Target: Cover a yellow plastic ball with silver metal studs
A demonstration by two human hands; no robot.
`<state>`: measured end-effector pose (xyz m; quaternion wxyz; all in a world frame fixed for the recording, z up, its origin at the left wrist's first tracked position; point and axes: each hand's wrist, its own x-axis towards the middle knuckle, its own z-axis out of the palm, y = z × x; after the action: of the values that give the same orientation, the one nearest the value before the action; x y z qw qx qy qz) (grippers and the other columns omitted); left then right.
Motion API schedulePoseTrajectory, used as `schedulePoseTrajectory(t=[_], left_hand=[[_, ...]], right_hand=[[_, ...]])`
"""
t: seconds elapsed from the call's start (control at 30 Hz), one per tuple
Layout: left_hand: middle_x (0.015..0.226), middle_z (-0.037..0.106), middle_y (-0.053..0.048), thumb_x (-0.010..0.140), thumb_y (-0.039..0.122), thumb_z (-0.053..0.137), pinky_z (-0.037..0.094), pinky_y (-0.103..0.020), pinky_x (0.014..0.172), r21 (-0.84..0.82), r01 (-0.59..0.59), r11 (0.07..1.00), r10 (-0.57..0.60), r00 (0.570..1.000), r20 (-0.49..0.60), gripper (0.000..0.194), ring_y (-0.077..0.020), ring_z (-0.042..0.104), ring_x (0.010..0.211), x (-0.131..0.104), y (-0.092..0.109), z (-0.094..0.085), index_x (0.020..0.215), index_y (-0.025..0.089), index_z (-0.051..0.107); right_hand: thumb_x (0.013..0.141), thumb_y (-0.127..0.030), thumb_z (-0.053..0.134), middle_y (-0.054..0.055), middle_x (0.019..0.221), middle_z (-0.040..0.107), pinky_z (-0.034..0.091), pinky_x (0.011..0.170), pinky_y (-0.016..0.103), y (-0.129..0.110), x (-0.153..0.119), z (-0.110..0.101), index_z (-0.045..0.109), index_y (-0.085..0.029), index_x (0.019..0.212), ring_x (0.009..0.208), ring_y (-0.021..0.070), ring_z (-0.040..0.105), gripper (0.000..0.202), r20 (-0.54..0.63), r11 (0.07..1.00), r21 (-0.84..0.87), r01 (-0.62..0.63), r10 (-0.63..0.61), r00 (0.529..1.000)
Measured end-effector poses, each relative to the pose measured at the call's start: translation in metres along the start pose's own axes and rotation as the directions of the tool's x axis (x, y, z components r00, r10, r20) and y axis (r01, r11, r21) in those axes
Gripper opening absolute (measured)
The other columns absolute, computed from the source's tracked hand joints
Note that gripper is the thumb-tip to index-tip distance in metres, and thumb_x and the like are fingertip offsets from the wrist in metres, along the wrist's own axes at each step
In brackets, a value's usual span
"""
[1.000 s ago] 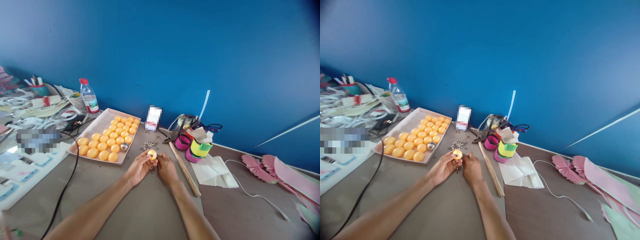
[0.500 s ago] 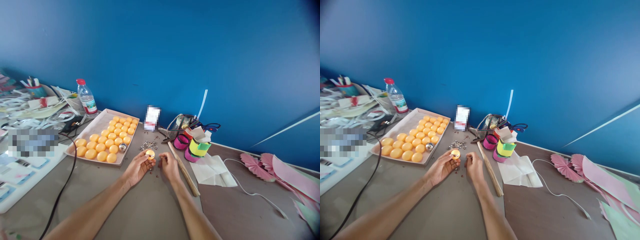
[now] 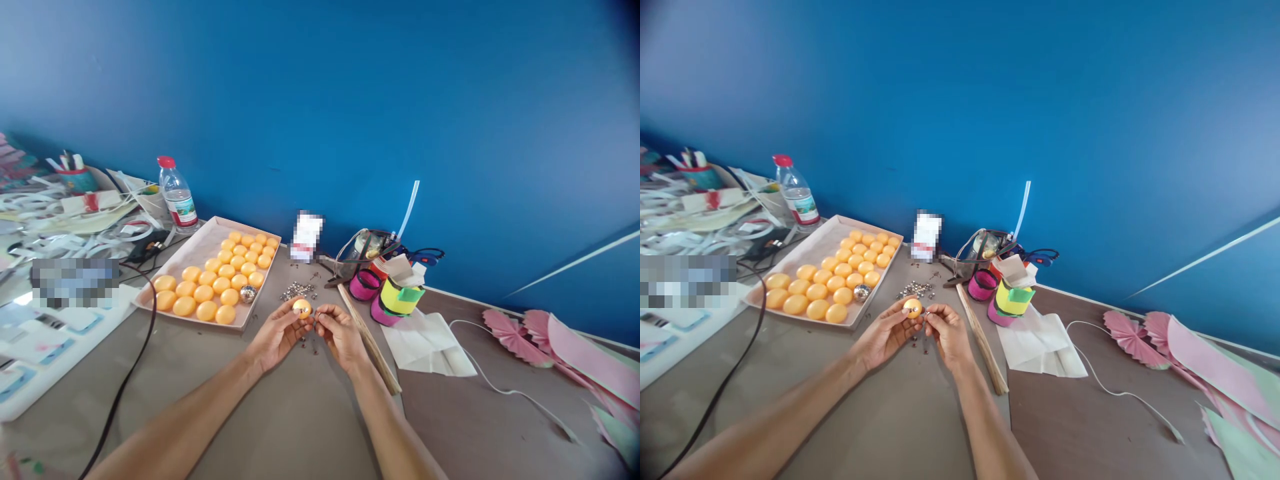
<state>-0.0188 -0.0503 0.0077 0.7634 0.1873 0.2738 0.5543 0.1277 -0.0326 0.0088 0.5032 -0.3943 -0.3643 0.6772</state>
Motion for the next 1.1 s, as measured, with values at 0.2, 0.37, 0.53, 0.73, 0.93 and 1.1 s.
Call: schedulePoseTrajectory(t=[0.2, 0.37, 0.53, 0.73, 0.93, 1.1], left_hand=[[0.083, 0.066, -0.006, 0.072, 0.019, 0.067, 0.05, -0.027, 0.075, 0.053, -0.002, 0.999, 0.001, 1.0, 0.024, 0.022, -0.0143, 0.063, 0.074, -0.0007, -0.0019, 0.0013, 0.092, 0.012, 0.061], [0.081, 0.066, -0.007, 0.071, 0.02, 0.068, 0.049, -0.029, 0.076, 0.066, 0.004, 0.998, -0.007, 0.999, 0.047, 0.023, -0.0153, 0.063, 0.073, -0.0003, -0.0024, 0.0021, 0.091, 0.012, 0.061], [0.08, 0.067, -0.007, 0.07, 0.019, 0.069, 0.049, -0.028, 0.074, 0.073, 0.012, 0.997, -0.014, 1.0, 0.025, 0.023, -0.0149, 0.063, 0.071, 0.0013, -0.003, 0.0006, 0.09, 0.011, 0.06], [0.082, 0.067, -0.008, 0.07, 0.021, 0.069, 0.049, -0.027, 0.072, 0.167, -0.057, 0.984, 0.051, 0.998, 0.043, 0.026, -0.0149, 0.063, 0.071, -0.0012, -0.0025, 0.0026, 0.093, 0.011, 0.06], [0.081, 0.066, -0.007, 0.071, 0.024, 0.068, 0.048, -0.03, 0.074, 0.246, -0.08, 0.966, 0.067, 0.996, 0.058, 0.027, -0.016, 0.063, 0.072, -0.0039, -0.003, 0.0043, 0.094, 0.012, 0.059], [0.081, 0.064, -0.006, 0.07, 0.025, 0.068, 0.049, -0.033, 0.074, 0.273, -0.109, 0.956, 0.092, 0.993, 0.072, 0.028, -0.0168, 0.063, 0.07, -0.0053, -0.006, 0.0064, 0.092, 0.012, 0.058]], right_hand=[[0.061, -0.026, 0.07, -0.006, 0.057, 0.052, 0.037, 0.052, 0.023, 0.0035, -0.0001, 0.0024, 0.059, -0.019, 0.068, 0.048, 0.0072, 0.041, 0.015, -0.01, 0.999, -0.032, 0.032, -0.032, 0.999], [0.061, -0.029, 0.069, -0.005, 0.056, 0.055, 0.04, 0.055, 0.025, 0.0062, 0.0004, 0.0049, 0.057, -0.02, 0.068, 0.049, 0.0088, 0.042, 0.016, -0.004, 0.998, -0.056, 0.015, -0.015, 1.0], [0.061, -0.026, 0.069, -0.006, 0.055, 0.052, 0.037, 0.053, 0.023, 0.0066, 0.0008, 0.005, 0.058, -0.019, 0.067, 0.049, 0.0077, 0.042, 0.014, -0.016, 0.999, -0.051, 0.01, -0.011, 1.0], [0.063, -0.029, 0.067, -0.004, 0.057, 0.055, 0.037, 0.054, 0.024, 0.0064, 0.0006, 0.0034, 0.058, -0.02, 0.067, 0.05, 0.0092, 0.044, 0.014, 0.026, 0.996, -0.087, 0.015, -0.013, 1.0], [0.062, -0.029, 0.068, -0.004, 0.06, 0.057, 0.035, 0.052, 0.023, 0.0069, 0.0008, -0.0002, 0.059, -0.019, 0.069, 0.051, 0.0091, 0.045, 0.015, 0.026, 0.993, -0.118, -0.011, 0.014, 1.0], [0.063, -0.026, 0.067, -0.006, 0.057, 0.054, 0.033, 0.05, 0.022, 0.0098, -0.0001, 0.0005, 0.056, -0.02, 0.068, 0.049, 0.008, 0.044, 0.014, 0.013, 0.99, -0.144, 0.004, -0.002, 1.0]])
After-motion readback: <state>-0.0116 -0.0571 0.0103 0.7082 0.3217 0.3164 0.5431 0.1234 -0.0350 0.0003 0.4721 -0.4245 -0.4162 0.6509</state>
